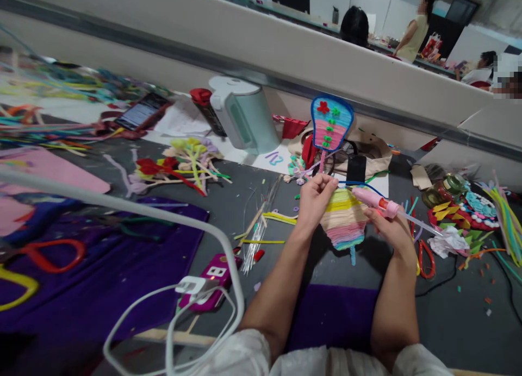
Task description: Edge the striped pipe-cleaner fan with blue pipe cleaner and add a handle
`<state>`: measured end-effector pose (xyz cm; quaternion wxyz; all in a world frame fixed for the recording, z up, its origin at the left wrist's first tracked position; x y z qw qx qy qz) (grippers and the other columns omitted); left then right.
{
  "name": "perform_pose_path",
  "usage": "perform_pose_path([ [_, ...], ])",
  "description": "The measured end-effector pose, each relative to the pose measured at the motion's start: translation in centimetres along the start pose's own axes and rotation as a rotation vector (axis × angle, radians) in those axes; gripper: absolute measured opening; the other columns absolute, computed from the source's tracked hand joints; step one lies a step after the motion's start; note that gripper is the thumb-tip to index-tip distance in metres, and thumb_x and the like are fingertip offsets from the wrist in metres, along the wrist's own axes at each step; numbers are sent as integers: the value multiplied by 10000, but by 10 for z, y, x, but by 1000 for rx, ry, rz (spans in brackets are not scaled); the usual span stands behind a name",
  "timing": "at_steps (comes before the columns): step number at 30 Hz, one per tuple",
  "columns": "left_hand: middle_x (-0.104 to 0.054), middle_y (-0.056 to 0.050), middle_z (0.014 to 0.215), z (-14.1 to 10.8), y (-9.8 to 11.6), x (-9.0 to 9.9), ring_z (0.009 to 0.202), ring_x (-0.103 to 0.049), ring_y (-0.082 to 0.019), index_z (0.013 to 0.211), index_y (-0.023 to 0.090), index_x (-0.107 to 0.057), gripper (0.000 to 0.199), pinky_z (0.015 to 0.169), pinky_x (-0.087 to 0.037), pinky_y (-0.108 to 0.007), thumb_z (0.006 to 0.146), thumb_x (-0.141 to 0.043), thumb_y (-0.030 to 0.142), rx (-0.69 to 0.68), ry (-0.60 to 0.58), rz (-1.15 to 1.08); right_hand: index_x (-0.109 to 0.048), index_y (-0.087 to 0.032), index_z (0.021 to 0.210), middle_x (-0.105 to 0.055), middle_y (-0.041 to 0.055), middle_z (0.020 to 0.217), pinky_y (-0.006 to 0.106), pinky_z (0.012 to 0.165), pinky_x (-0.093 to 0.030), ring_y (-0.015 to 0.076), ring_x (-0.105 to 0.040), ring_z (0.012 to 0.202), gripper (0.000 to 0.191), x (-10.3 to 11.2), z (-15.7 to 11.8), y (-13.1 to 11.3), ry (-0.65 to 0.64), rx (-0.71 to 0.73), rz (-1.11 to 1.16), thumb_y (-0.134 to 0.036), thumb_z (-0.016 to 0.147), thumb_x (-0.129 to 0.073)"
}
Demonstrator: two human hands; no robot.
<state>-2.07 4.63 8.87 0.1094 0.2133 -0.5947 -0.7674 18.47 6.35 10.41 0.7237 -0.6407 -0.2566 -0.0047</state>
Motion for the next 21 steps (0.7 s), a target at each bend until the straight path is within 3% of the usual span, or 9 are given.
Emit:
perform_pose_path([
  [21, -458, 48, 590, 0, 0, 1, 555, -344, -90, 729, 171, -622, 320, 539, -264, -233, 789, -727, 467, -22, 6, 50, -642, -194, 732, -562, -31, 530, 233, 435, -358, 107, -461, 449, 429, 2, 0, 5, 3, 3, -14, -611, 789, -723],
])
Point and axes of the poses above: each hand's wrist, its own z-axis towards the middle knuckle, its own x-axis out of the back of the hand, y = z × x, the point moved 4 cm from there along z, towards the middle knuckle
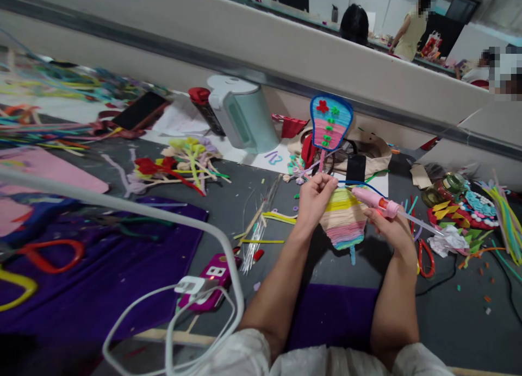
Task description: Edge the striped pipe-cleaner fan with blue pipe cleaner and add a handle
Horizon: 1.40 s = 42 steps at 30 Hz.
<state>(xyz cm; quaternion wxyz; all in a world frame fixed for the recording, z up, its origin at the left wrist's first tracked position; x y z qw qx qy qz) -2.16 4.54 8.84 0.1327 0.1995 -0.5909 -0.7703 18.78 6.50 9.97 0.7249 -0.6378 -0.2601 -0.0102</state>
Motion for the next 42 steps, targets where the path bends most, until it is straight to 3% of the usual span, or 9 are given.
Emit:
perform_pose_path([
  [30, -456, 51, 564, 1, -2, -1, 532, -344, -88, 722, 175, -625, 339, 518, -267, -229, 771, -749, 487, 3, -5, -17, -649, -195, 731, -564, -27, 525, 236, 435, -366, 112, -482, 447, 448, 0, 1, 3, 1, -1, -15, -634, 792, -710],
  [35, -481, 47, 574, 2, -5, 0, 527, -365, -89, 737, 177, -633, 345, 512, -281, -230, 765, -758, 497, 21, -8, -35, -704, -193, 811, -593, -19, 557, 248, 441, -382, 117, -482, 448, 433, -1, -1, -3, -5, 5, -9, -626, 803, -704],
  [42, -493, 44, 578, 1, -5, 0, 527, -376, -89, 742, 177, -642, 343, 508, -291, -227, 775, -754, 499, 18, -8, -33, -707, -196, 778, -526, -33, 503, 261, 468, -384, 127, -455, 465, 405, 1, -2, -11, 15, 50, -54, -599, 822, -692],
])
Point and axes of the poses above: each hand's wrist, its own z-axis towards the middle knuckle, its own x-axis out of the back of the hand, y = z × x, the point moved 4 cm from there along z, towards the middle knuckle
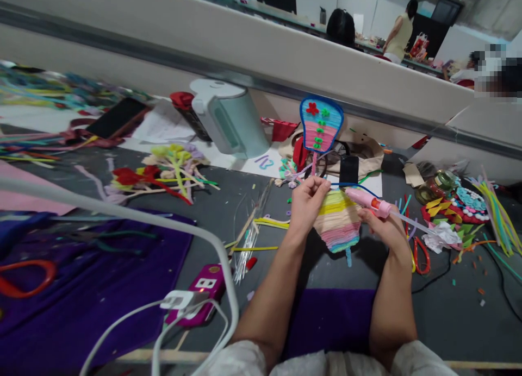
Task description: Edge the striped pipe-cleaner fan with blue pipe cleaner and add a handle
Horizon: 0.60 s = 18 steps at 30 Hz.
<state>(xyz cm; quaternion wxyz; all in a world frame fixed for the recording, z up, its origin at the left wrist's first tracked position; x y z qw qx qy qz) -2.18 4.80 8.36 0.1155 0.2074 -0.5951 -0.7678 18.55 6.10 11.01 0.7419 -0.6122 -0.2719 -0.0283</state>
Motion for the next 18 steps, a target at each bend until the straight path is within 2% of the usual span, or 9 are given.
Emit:
perform_pose_path([
  [8, -494, 44, 575, 1, -1, 1, 526, -377, -90, 742, 178, -648, 343, 511, -292, -226, 772, -756, 501, -10, 5, 8, -714, -183, 750, -522, -22, 487, 256, 473, -369, 136, -471, 490, 456, 2, 1, 4, 32, 29, -84, -629, 832, -673],
  [18, -479, 47, 573, 1, 0, -1, 528, -362, -85, 734, 173, -632, 365, 510, -276, -222, 766, -762, 512, -8, -7, -9, -694, -177, 743, -533, -25, 498, 244, 487, -372, 125, -475, 489, 521, 2, 0, 9, 12, 67, -59, -687, 839, -645],
])
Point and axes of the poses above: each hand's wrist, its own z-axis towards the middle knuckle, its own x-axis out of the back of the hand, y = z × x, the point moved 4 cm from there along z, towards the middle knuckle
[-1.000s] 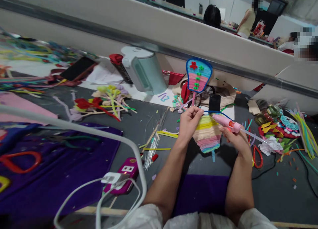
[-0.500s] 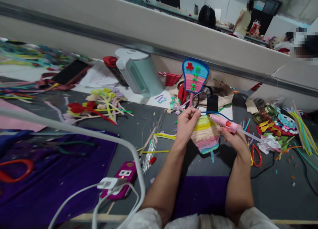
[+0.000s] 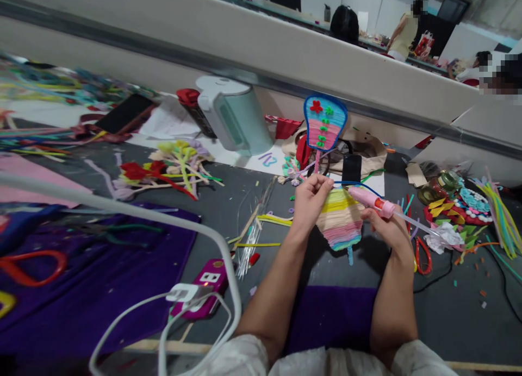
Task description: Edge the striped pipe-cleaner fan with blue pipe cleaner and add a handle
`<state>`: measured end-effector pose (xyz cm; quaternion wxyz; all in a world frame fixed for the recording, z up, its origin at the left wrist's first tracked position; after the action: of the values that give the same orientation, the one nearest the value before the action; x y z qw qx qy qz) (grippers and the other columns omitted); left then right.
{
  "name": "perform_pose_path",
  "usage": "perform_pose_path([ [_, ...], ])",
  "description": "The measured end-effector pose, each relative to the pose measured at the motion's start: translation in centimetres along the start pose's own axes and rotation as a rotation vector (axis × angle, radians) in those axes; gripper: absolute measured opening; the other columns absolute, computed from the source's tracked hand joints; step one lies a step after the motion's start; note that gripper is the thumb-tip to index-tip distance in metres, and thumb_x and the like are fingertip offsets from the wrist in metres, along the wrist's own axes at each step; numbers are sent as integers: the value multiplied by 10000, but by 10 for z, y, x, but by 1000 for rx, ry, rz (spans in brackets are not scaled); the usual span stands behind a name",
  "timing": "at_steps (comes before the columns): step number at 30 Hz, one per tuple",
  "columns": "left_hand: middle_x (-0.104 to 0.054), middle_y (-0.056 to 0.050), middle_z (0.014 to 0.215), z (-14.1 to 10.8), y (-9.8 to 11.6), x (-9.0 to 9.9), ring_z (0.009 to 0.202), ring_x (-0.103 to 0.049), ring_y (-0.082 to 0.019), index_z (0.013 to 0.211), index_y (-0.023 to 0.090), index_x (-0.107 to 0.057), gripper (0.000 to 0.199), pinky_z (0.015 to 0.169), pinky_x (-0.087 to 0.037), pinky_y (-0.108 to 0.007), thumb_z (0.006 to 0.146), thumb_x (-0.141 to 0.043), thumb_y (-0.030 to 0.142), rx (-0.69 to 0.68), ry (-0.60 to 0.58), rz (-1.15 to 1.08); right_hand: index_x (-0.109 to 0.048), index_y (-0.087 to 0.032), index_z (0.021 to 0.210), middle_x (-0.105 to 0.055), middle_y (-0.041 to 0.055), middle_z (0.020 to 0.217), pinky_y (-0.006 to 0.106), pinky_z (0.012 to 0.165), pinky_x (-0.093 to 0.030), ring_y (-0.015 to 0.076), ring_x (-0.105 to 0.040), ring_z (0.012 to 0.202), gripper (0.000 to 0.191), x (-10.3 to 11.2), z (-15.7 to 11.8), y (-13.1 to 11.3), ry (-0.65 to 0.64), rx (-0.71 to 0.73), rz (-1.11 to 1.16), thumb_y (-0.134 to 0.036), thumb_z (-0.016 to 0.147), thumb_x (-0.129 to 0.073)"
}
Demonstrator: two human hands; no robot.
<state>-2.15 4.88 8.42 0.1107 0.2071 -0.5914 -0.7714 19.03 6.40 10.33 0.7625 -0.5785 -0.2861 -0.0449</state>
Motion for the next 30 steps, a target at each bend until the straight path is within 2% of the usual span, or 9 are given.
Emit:
perform_pose_path([
  [5, -480, 48, 577, 0, 2, 0, 533, -357, -84, 733, 171, -624, 353, 512, -279, -221, 781, -750, 497, -6, -3, 7, -713, -175, 788, -624, 6, 588, 240, 481, -393, 129, -515, 513, 520, 0, 0, 3, 13, 6, -4, -689, 837, -646],
  [9, -474, 50, 574, 0, 2, 0, 532, -356, -84, 734, 169, -623, 357, 509, -279, -221, 772, -754, 498, -3, -1, -5, -650, -191, 695, -585, -6, 538, 237, 464, -387, 127, -509, 490, 522, 0, 0, 11, 24, -16, -3, -694, 835, -643],
  [16, -465, 54, 568, -1, 5, -1, 526, -350, -80, 730, 165, -624, 354, 504, -273, -219, 770, -758, 491, -10, -1, 2, -646, -201, 714, -587, -11, 543, 241, 435, -382, 125, -510, 457, 497, -3, 2, 19, -12, -37, 30, -688, 805, -681],
  [30, -469, 49, 581, -3, 6, -1, 539, -352, -85, 736, 166, -617, 331, 519, -276, -224, 778, -732, 473, 5, 0, 14, -641, -187, 678, -575, -16, 508, 226, 435, -372, 115, -506, 446, 495, -1, 0, 16, 11, -67, 44, -663, 801, -700],
])
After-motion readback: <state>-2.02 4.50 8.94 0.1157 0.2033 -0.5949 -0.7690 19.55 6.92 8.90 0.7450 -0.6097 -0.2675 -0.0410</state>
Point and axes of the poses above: each hand's wrist, its own z-axis towards the middle knuckle, its own x-axis out of the back of the hand, y = z × x, the point moved 4 cm from there along z, towards the middle knuckle
